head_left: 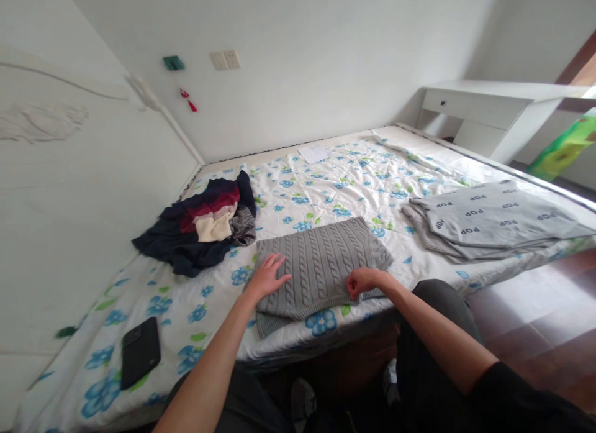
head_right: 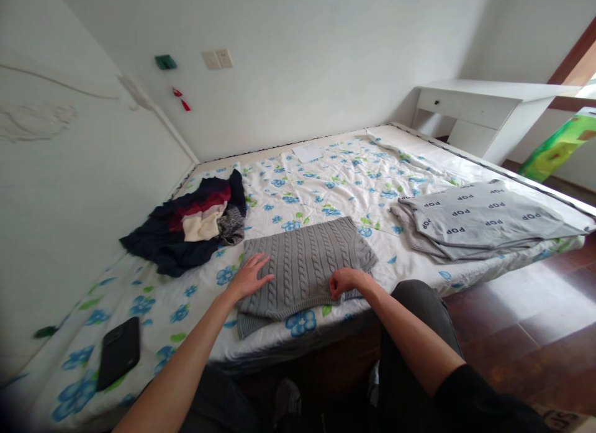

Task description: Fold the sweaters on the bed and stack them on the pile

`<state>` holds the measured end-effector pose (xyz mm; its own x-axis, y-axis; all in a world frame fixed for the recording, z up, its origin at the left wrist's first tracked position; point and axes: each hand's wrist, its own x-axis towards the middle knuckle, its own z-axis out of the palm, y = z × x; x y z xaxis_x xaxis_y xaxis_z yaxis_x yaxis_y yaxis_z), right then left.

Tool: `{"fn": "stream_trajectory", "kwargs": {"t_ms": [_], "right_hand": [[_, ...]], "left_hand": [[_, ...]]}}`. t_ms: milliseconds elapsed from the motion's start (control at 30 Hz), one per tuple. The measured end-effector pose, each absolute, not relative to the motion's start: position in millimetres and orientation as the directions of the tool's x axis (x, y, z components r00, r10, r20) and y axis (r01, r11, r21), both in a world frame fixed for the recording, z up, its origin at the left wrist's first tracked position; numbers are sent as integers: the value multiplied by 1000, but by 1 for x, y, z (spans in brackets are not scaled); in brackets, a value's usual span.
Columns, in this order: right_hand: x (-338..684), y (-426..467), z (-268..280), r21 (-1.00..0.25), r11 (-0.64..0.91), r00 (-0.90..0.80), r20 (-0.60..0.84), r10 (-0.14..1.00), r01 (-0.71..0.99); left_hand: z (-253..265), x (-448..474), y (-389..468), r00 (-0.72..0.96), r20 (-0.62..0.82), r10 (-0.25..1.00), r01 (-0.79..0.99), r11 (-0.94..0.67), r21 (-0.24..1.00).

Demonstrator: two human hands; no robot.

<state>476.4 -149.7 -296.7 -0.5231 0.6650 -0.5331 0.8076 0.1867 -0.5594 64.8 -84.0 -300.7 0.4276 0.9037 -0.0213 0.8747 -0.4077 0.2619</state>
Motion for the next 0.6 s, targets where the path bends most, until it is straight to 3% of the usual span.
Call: {"fn": "stream_trajectory", "kwargs": {"t_ms": [167,367,433,500,600], "right_hand": [[473,-145,-300,-542,193,-518,-548,657,818],[471,-143,-303,-545,201,-527,-550,648,814],[468,-140,-306,-526,206,-520,-565,641,825],[464,-137,-309,-512,211,-516,-579,632,833],[464,-135,-313,-517,209,-519,-579,629,830]], "left_hand": [[-324,30,-47,121,-240,963,982,-81,169],[-335,41,-27,-254,-169,952,949,279,148],[-332,59,-23,-243,-44,969,958,247,145],[-329,78,-21,-71,74,995,988,60,145],[-334,96,-21,184,87,979,967,-196,161]]}}
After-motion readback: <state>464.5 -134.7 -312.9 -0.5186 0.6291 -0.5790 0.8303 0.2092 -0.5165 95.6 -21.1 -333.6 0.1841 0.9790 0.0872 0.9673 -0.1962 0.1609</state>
